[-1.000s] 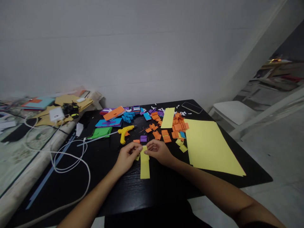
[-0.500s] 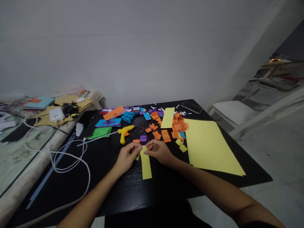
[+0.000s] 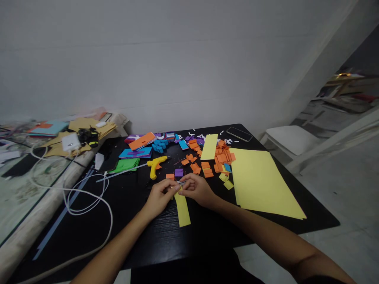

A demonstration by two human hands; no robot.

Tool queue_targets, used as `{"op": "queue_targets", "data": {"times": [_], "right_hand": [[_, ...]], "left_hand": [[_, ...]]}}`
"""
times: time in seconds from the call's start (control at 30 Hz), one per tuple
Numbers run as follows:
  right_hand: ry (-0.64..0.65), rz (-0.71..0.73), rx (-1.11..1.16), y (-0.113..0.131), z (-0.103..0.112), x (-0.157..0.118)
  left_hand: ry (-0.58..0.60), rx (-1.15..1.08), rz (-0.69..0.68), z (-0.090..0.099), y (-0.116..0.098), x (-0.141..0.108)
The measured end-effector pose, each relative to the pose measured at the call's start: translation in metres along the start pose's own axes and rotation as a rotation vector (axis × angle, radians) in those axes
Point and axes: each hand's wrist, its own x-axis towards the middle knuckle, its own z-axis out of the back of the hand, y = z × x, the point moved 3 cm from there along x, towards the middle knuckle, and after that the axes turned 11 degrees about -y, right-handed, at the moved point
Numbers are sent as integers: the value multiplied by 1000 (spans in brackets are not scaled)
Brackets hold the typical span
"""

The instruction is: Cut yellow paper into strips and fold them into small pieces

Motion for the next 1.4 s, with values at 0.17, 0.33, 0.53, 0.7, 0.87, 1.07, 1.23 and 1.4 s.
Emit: {"op": "queue_targets", "data": {"times": [0.17,0.33,0.53,0.7,0.87,1.07,1.23,1.4], "right_hand": [[22,10,-27,-1,-1,0],[28,-4,-36,-3,0,0],[8,1,-40,-2,0,0],[23,-16,-34,-3,1,1],[12,-33,-24,-3,1,2],[-7,-11,-49,0,1,4],[-9,6,-75,-1,2,4],[4,8,-70,-2,2,3]], "left_hand": [[-15,-17,40,0,4,0],[-10,-78,101,0,4,1],[-19,-130,152,0,6,2],[-45,-101,143,1,6,2],[-39,-102,151,1,5,1],[-40,-158,192,2,3,1],[-57,-172,195,3,3,3],[-36,-180,206,2,4,3]]}}
